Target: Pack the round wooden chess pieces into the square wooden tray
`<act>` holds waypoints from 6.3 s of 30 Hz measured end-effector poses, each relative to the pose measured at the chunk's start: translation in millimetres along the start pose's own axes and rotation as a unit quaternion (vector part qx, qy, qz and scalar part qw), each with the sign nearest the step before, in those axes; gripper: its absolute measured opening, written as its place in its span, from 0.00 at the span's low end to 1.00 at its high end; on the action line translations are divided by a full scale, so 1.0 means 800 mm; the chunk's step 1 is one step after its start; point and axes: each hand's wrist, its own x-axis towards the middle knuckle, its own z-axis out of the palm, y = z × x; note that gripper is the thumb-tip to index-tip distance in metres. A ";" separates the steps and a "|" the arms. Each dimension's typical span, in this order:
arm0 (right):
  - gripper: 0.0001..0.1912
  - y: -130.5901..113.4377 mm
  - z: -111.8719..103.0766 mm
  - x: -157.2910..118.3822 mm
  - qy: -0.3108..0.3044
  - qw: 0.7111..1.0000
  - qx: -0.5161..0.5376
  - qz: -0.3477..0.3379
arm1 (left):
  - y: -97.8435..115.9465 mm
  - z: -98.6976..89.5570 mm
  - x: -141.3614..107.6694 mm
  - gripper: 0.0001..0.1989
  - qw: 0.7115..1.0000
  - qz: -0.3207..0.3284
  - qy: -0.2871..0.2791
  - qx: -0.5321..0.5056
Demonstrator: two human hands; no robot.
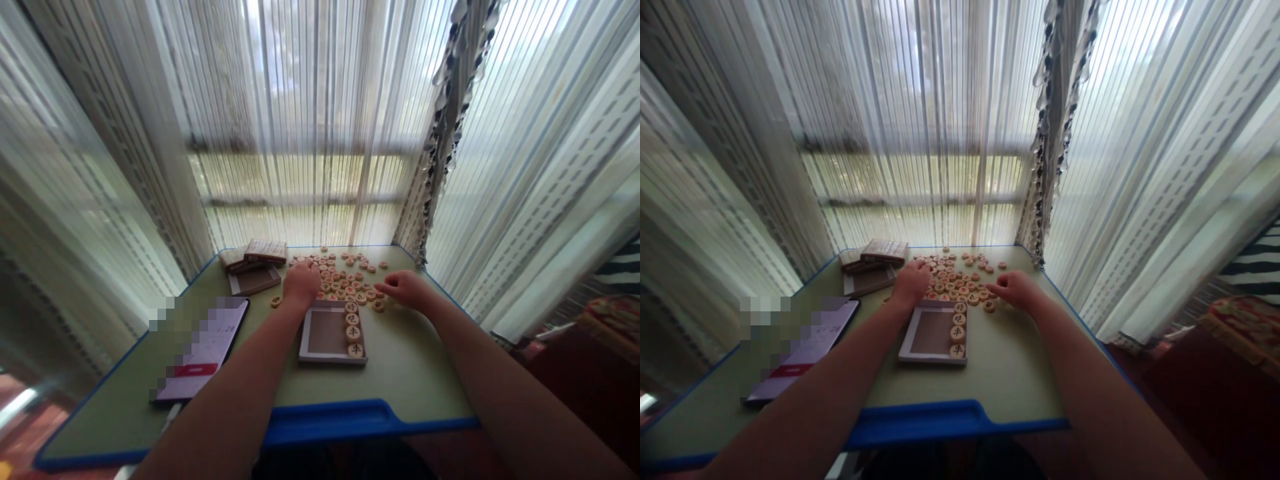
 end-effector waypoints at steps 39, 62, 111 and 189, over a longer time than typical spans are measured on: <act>0.12 -0.015 0.027 0.009 0.081 0.983 0.052 -0.157 | 0.010 -0.040 -0.031 0.15 0.980 -0.053 -0.084 0.172; 0.24 -0.035 0.024 0.001 -0.071 0.978 0.121 -0.152 | 0.016 -0.035 -0.034 0.14 0.993 0.000 -0.042 0.112; 0.19 -0.055 -0.017 -0.020 -0.213 0.903 0.370 -0.050 | 0.037 -0.046 -0.062 0.16 0.950 0.113 -0.258 0.136; 0.09 -0.138 -0.020 -0.068 -0.163 0.925 0.049 -0.340 | 0.044 -0.047 -0.061 0.08 0.941 0.203 -0.229 0.141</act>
